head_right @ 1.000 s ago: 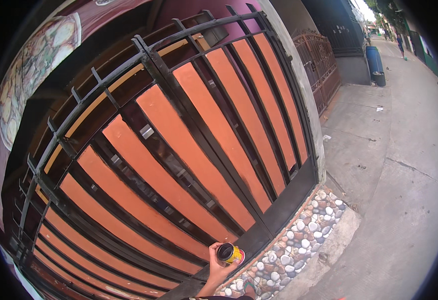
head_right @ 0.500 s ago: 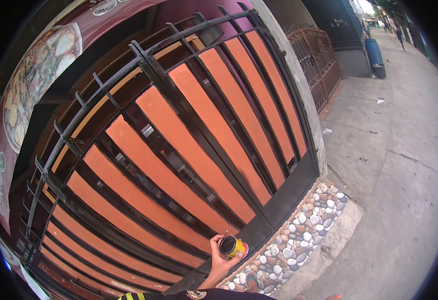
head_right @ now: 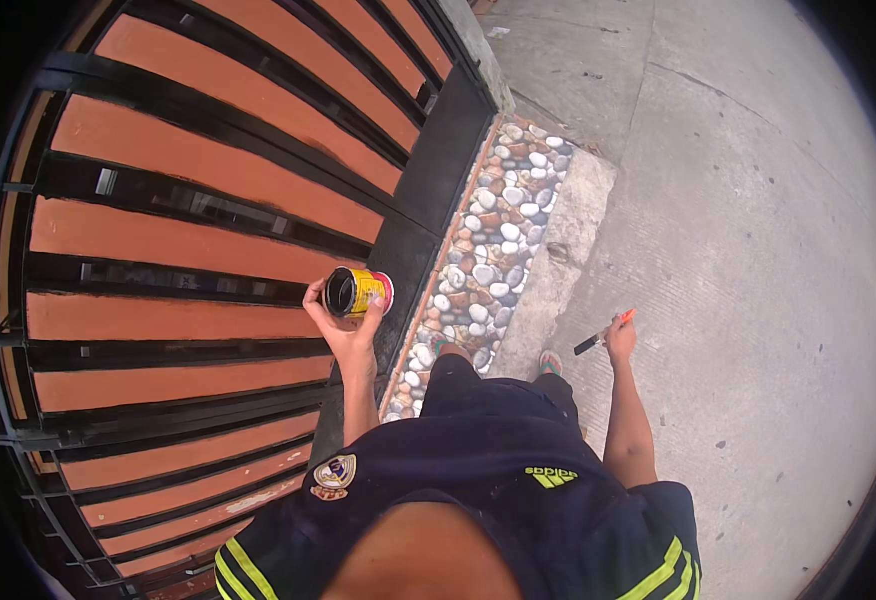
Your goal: The person paints the black metal frame of a gated fence using a paintbrush and a small can of paint, applying it to both vertical and horizontal bars.
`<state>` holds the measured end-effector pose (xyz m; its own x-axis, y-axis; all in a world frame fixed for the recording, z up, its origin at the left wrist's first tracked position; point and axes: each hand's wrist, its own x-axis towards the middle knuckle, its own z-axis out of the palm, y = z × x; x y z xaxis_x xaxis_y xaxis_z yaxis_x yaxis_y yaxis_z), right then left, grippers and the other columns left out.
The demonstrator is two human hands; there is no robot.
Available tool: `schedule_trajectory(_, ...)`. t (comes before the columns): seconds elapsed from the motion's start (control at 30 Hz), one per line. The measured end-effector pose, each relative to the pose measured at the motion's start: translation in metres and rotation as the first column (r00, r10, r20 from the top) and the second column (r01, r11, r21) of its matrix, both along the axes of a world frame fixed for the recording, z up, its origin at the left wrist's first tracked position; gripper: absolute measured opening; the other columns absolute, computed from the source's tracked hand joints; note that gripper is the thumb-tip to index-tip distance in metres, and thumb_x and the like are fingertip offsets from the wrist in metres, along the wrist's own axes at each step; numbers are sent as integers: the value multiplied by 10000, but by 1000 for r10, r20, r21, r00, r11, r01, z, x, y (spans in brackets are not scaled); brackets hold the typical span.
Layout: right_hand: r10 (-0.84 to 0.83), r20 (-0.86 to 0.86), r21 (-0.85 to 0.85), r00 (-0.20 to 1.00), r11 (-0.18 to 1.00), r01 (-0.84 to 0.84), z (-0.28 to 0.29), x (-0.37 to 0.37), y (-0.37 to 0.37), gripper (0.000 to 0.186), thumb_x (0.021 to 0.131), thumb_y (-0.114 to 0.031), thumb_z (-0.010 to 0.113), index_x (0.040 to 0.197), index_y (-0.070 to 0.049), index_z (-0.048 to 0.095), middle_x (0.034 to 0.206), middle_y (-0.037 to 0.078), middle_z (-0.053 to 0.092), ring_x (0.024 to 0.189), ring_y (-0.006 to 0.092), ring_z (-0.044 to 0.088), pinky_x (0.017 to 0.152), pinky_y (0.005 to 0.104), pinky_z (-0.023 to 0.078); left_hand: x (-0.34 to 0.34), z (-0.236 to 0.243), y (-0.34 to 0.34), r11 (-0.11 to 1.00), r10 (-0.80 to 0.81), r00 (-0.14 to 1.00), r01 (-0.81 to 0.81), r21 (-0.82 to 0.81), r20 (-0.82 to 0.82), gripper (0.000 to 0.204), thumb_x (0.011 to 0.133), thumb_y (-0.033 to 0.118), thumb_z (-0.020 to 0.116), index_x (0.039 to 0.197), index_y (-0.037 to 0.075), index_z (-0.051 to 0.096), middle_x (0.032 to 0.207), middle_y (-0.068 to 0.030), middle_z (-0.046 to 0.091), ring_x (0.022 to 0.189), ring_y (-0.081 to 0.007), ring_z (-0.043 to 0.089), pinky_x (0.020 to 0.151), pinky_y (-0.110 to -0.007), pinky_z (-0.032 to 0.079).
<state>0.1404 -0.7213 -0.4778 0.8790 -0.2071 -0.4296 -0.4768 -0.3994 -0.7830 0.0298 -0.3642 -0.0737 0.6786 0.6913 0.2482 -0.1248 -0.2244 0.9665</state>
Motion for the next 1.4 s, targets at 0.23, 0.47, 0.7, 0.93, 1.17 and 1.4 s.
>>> schedule_trajectory(0.23, -474, -182, 170, 861, 848, 503, 11, -32, -88, 270, 963, -242, 490, 1025, 20, 517, 830, 147, 615, 619, 211, 649, 542, 335, 602, 42, -14, 11, 997, -72, 997, 72, -15, 25, 773, 701, -18, 766, 1284, 81, 269, 1221, -124, 406, 1159, -191, 454, 983, -332, 391)
schedule_trajectory(0.47, -477, -192, 417, 857, 751, 512, 33, 95, -13, 249, 959, -206, 506, 1071, 17, 508, 886, 159, 635, 675, 204, 650, 633, 346, 612, 109, -26, 57, 989, -139, 990, 138, -61, -5, 822, 689, -50, 761, 1306, 81, 235, 1235, -133, 434, 1160, -185, 479, 983, -336, 415)
schedule_trajectory(0.7, -71, -24, 602, 997, 795, 71, 146, 292, 169, 394, 976, -266, 494, 1249, 18, 478, 980, 150, 653, 695, 167, 627, 631, 301, 561, 231, -25, 129, 979, -192, 978, 196, -48, 87, 812, 686, -43, 768, 1294, 59, 238, 1227, -138, 454, 1154, -185, 510, 968, -316, 435)
schedule_trajectory(0.93, 58, 197, 618, 979, 768, -170, 271, 414, 286, 335, 999, -272, 497, 1190, 3, 503, 950, 129, 643, 670, 134, 591, 616, 285, 546, 302, -4, 188, 974, -214, 975, 209, 83, 54, 804, 688, -79, 730, 1296, 101, 236, 1219, -156, 491, 1191, -246, 531, 1010, -369, 457)
schedule_trajectory(1.17, 40, 55, 674, 998, 735, -67, 235, 429, 308, 272, 984, -225, 535, 1160, -17, 556, 960, 94, 633, 725, 120, 595, 633, 289, 547, 328, -3, 197, 994, -104, 995, 104, -36, 1, 846, 669, -32, 775, 1303, 83, 226, 1230, -163, 483, 1165, -228, 526, 985, -359, 451)
schedule_trajectory(1.4, 378, -144, 597, 914, 770, -225, 195, 465, 348, 283, 991, -270, 531, 1101, -22, 611, 889, 49, 645, 665, 113, 597, 632, 267, 544, 362, -10, 186, 982, 183, 981, -179, 55, -71, 829, 665, -43, 740, 1308, 116, 241, 1211, -159, 511, 1169, -280, 550, 990, -400, 454)
